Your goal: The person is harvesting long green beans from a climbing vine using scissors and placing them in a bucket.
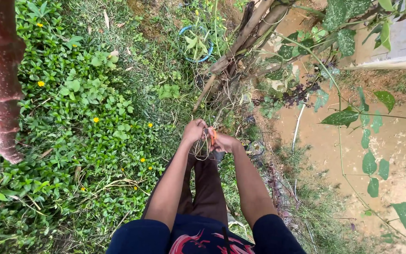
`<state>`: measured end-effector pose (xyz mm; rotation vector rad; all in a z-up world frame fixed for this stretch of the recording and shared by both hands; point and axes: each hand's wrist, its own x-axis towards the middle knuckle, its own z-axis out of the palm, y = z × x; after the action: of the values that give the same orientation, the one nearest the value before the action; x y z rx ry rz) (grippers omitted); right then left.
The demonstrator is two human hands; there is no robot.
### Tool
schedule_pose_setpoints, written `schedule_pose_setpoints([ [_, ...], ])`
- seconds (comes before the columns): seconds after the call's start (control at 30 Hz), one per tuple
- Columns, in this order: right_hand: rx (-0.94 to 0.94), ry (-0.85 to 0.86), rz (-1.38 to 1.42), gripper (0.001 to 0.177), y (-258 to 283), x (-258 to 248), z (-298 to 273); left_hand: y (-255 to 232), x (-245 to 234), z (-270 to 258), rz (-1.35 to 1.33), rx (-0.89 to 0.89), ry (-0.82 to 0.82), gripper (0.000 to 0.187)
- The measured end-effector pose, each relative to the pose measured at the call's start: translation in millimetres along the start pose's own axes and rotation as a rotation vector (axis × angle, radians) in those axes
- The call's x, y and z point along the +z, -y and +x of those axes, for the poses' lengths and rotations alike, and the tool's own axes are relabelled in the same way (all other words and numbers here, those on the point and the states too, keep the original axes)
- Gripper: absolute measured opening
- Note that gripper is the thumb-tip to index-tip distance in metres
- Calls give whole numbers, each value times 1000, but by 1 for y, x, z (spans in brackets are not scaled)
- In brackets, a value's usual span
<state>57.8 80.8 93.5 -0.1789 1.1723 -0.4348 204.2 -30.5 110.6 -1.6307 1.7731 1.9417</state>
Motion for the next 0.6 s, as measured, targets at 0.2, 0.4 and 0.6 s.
schedule_pose_setpoints([
  [0.2, -139, -51, 66, 61, 2, -4, 22, -7, -2, -15, 104, 43, 48, 26],
  [0.4, -32, -12, -46, 67, -7, -3, -1, -3, -6, 0, -53, -26, -1, 27],
  [0.6, -61, 51, 61, 76, -10, 2, 3, 5, -1, 6, -130, 16, 139, 22],
])
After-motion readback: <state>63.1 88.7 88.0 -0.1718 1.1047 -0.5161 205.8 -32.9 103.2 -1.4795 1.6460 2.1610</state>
